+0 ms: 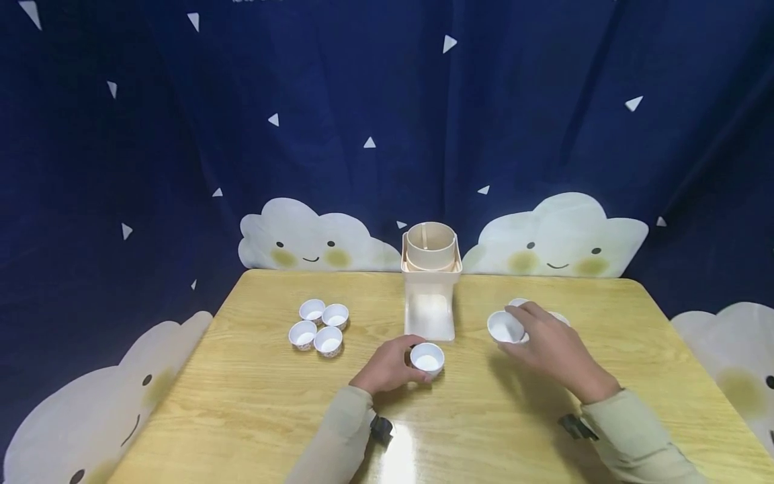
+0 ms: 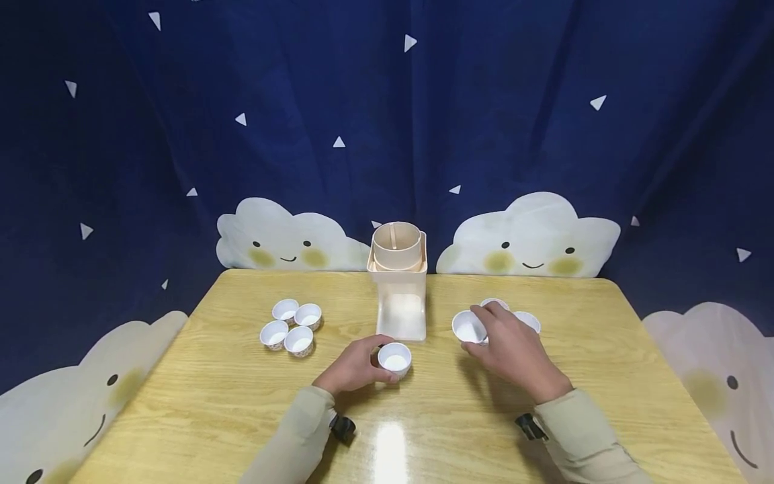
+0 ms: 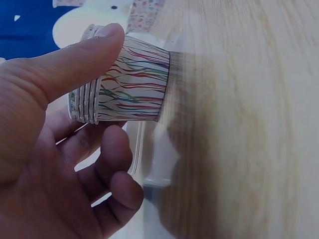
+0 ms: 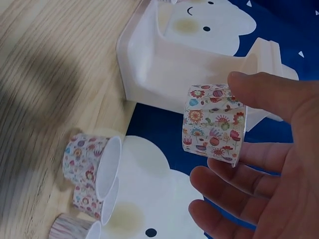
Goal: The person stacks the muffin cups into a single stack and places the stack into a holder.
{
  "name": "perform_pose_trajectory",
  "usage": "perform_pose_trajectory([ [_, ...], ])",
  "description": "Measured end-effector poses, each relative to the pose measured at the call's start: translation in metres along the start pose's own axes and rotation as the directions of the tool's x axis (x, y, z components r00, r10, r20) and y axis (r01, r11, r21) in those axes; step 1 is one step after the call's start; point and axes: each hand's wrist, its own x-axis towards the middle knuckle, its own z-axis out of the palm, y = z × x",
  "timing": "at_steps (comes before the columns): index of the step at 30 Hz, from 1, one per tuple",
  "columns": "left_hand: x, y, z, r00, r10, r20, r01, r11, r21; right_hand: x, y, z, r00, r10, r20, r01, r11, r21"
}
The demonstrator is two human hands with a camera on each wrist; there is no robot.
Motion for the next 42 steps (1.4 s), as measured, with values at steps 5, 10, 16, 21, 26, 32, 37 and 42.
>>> perform_pose_trajectory([
  [5, 0.001, 0.003, 0.001, 1.000, 0.021, -0.004, -0.021, 1.000, -0.004, 0.002, -0.004, 0.002, 1.000, -0.007, 0.000, 0.007, 1.000, 0.002],
  [10, 0.002, 0.003, 0.006, 0.999, 0.054, 0.002, -0.054, 0.999, 0.006, 0.003, -0.006, 0.002, 1.000, -0.014, 0.004, 0.014, 1.000, 0.009],
  [16, 0.000, 0.005, 0.007, 0.997, 0.076, 0.013, -0.076, 0.997, -0.006, 0.004, -0.010, 0.002, 1.000, -0.015, 0.012, 0.014, 1.000, 0.015],
  [21, -0.003, 0.005, 0.008, 0.998, 0.068, 0.008, -0.067, 0.996, -0.056, 0.005, -0.013, 0.005, 1.000, -0.014, 0.008, 0.014, 1.000, 0.016],
  [26, -0.002, 0.005, 0.007, 0.999, 0.050, -0.005, -0.050, 0.995, -0.085, 0.006, -0.018, 0.007, 0.999, -0.030, 0.015, 0.029, 0.999, 0.031],
  [32, 0.000, 0.004, 0.006, 0.999, 0.042, 0.013, -0.040, 0.994, -0.101, 0.007, -0.022, 0.011, 0.999, -0.044, 0.016, 0.043, 0.998, 0.042],
  [37, 0.000, 0.003, 0.006, 0.999, 0.024, 0.029, -0.020, 0.991, -0.130, 0.009, -0.026, 0.015, 0.998, -0.061, 0.004, 0.060, 0.997, 0.042],
  [42, -0.001, 0.002, 0.005, 0.999, 0.012, 0.032, -0.007, 0.990, -0.141, 0.011, -0.029, 0.017, 0.997, -0.071, 0.003, 0.071, 0.997, 0.030],
])
